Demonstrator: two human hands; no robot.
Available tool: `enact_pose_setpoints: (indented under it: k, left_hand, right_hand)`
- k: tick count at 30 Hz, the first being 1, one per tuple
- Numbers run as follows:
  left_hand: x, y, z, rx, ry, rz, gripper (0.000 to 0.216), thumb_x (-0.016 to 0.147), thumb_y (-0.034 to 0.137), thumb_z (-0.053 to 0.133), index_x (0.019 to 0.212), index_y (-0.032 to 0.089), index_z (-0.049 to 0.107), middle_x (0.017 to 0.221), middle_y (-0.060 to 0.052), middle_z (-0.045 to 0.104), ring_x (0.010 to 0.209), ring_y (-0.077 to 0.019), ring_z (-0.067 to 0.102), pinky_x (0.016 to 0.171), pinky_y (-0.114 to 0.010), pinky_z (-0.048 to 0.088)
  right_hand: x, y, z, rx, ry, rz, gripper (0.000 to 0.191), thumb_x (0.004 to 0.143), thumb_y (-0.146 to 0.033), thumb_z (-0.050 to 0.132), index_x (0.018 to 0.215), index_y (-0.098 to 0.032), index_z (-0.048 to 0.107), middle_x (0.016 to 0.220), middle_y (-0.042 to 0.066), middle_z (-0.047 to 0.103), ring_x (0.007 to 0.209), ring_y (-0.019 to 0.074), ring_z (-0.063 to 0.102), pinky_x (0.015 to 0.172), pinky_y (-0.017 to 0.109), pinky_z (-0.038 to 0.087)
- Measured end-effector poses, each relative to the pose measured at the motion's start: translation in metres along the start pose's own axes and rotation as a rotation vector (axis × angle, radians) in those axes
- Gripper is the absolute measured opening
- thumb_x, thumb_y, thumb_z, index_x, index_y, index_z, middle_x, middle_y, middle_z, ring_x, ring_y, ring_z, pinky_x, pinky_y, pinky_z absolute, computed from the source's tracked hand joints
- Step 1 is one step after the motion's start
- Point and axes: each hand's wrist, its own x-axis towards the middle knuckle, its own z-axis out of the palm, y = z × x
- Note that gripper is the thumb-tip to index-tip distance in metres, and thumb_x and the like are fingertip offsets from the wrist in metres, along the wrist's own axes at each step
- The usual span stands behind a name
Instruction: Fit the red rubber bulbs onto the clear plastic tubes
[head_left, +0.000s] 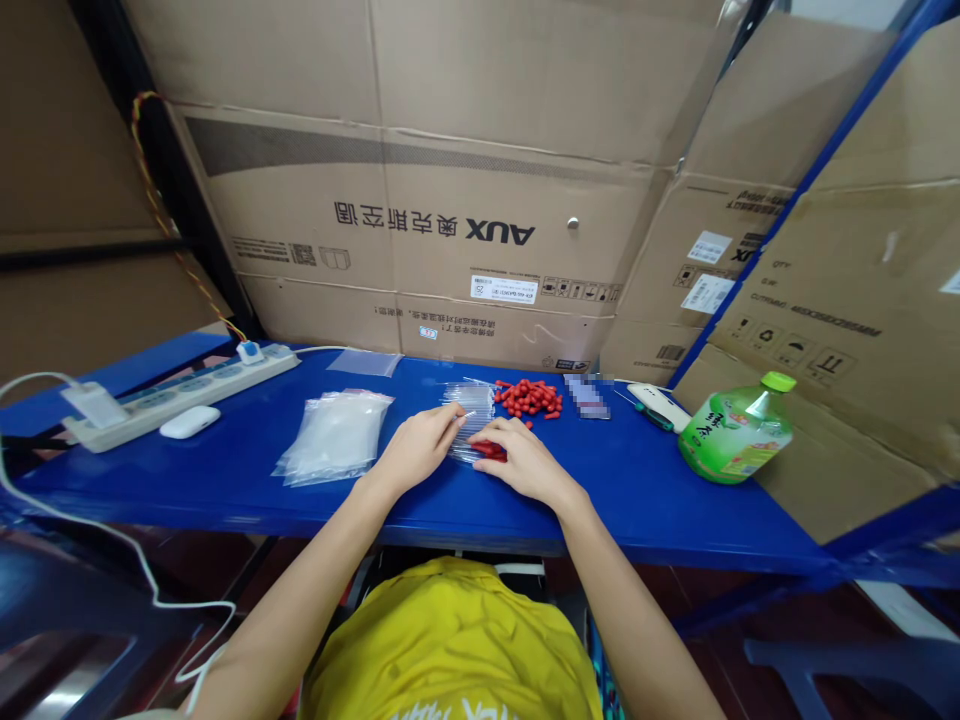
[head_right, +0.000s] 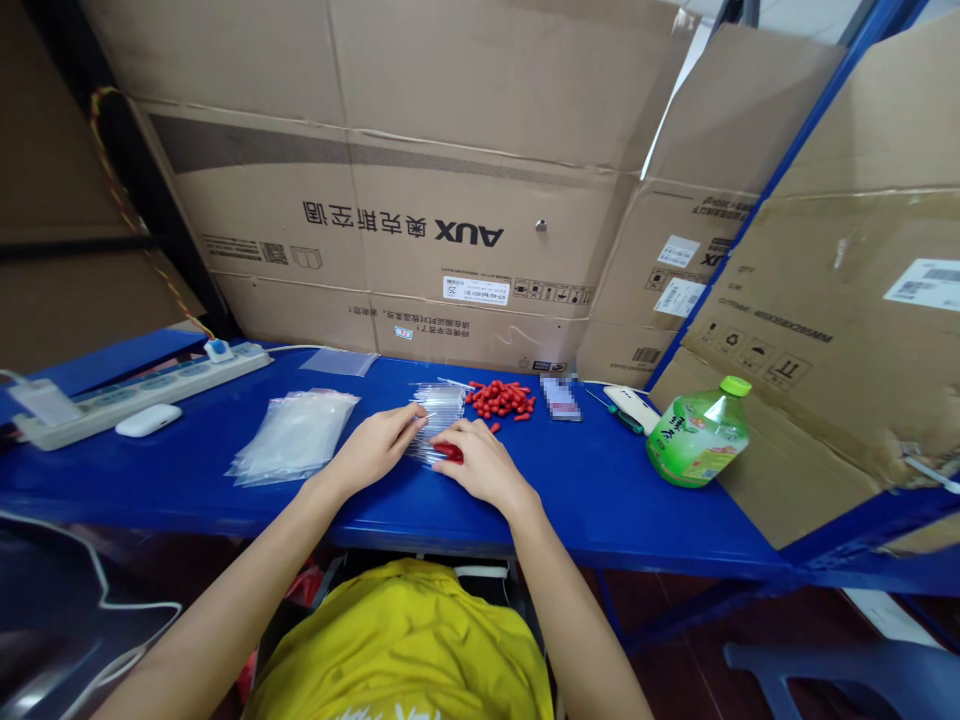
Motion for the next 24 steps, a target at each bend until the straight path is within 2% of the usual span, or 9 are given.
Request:
enact_pose_setpoints:
  k: [6,10,14,17,20,22,24]
  left_hand:
    - [-0.001,-0.003,0.001,-0.009,-0.067,0.035,0.022,0.106,0.031,0.04,0.103,0.022,0.059,0.104,-0.008,0.071,0.09,-0.0221,0.067,0.082,-0.03,0.046]
    - [-0.002,-0.001,0.001,-0.015,-0.092,0.044,0.022,0.107,0.031,0.039,0.102,0.021,0.059,0.104,-0.009,0.071,0.091,-0.0215,0.067,0.081,-0.03,0.046]
    - [-0.002,-0.001,0.0,-0.014,-0.082,0.059,0.023,0.106,0.033,0.041,0.102,0.022,0.062,0.096,-0.007,0.072,0.087,-0.021,0.068,0.078,-0.027,0.046]
    - [0.0,0.0,-0.001,0.012,-0.077,0.046,0.028,0.107,0.037,0.041,0.1,0.023,0.063,0.086,-0.005,0.072,0.079,-0.0202,0.068,0.072,-0.026,0.043]
    - [0.001,0.001,-0.003,0.04,-0.071,0.011,0.032,0.108,0.04,0.04,0.095,0.022,0.063,0.078,-0.003,0.069,0.072,-0.0192,0.066,0.066,-0.025,0.038]
    - [0.002,0.002,-0.004,0.036,-0.074,0.0,0.034,0.108,0.041,0.04,0.093,0.021,0.063,0.077,-0.003,0.069,0.071,-0.0189,0.066,0.065,-0.025,0.037]
    - [0.002,0.002,-0.004,0.033,-0.08,0.002,0.034,0.108,0.041,0.04,0.092,0.021,0.064,0.079,-0.004,0.07,0.072,-0.0189,0.066,0.066,-0.026,0.037]
  right_hand:
    - [0.003,0.001,0.003,0.044,0.036,-0.059,0.025,0.088,-0.023,0.079,0.112,-0.027,0.075,0.112,0.003,0.073,0.109,0.0236,0.057,0.1,0.037,0.045]
    - [0.005,0.0,0.005,0.06,0.043,-0.063,0.024,0.085,-0.02,0.082,0.107,-0.025,0.075,0.103,0.003,0.074,0.104,0.023,0.057,0.095,0.036,0.046]
    - [0.006,0.004,0.003,0.083,0.082,-0.061,0.018,0.086,-0.028,0.081,0.103,-0.025,0.075,0.102,0.003,0.075,0.102,0.0224,0.06,0.095,0.036,0.046]
    - [0.004,0.016,-0.002,0.052,0.17,0.036,0.016,0.092,-0.028,0.072,0.108,-0.025,0.074,0.108,0.004,0.075,0.105,0.0226,0.062,0.096,0.037,0.047]
    - [-0.001,0.036,-0.01,-0.053,0.283,0.191,0.031,0.094,-0.013,0.06,0.121,-0.024,0.068,0.12,0.007,0.071,0.113,0.0229,0.062,0.101,0.038,0.046]
    - [-0.005,0.05,-0.014,-0.115,0.27,0.239,0.04,0.092,-0.006,0.054,0.125,-0.024,0.068,0.127,0.008,0.068,0.121,0.0231,0.059,0.104,0.037,0.045]
    - [-0.008,0.06,-0.017,-0.144,0.225,0.273,0.041,0.091,-0.003,0.052,0.122,-0.024,0.069,0.123,0.008,0.067,0.121,0.0223,0.06,0.104,0.035,0.045]
